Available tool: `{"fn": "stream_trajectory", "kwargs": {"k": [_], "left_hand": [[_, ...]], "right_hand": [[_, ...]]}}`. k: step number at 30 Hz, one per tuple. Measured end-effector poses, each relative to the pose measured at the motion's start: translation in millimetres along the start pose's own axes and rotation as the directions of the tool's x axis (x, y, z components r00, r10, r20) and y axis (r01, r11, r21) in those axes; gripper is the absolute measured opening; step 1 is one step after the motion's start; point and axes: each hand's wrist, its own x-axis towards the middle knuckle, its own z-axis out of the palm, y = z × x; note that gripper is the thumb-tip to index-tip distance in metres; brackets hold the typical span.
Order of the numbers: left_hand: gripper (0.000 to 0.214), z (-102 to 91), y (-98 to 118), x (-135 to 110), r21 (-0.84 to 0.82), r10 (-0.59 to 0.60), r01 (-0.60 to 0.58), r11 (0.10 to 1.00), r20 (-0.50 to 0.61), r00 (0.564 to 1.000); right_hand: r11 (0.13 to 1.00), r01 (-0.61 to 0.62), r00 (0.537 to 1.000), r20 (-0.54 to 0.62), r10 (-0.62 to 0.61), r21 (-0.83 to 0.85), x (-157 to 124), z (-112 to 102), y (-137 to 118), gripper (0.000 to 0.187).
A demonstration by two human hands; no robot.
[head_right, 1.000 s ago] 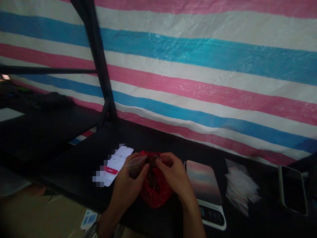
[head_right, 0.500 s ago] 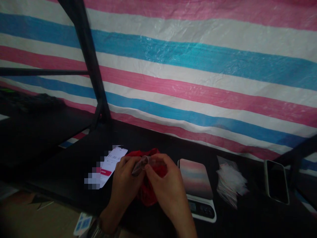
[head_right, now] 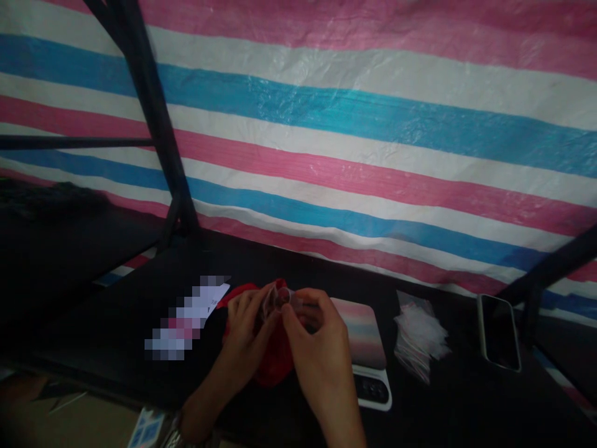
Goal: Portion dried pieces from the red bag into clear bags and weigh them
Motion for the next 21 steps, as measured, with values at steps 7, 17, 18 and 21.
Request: {"fn": "stream_trajectory", "kwargs": {"k": [7,17,18,21], "left_hand": [[0.023,2.6,-4.5,2.8,-0.001,0.01,-0.01,1.0,-0.091,0.996],[0.044,5.9,-9.5,-0.8,-0.039,-0.053,0.05,0.998,-0.075,0.996],[0.043,5.9,-9.2,-0.8,-0.058,-0.059,0.055,0.997,-0.08,0.995],[0.032,2.9,-7.0,0.1,-0.141,-0.1,0.08,0.987,-0.141,0.985]], "right_hand": [[0.965,0.157,0.988,0.044,-0.151,-0.208,-1.2,-1.1,1.1,0.017],[0.653,0.521,0.847,0.243,-0.472,-0.55,-3.2,1.6,3.9,0.04],[0.648,0.537,0.836,0.241,-0.493,-0.54,-2.8,2.2,4.7,0.04],[0.684,0.538,0.824,0.136,-0.55,-0.492,0.1,4.7,8.6,0.033]]}}
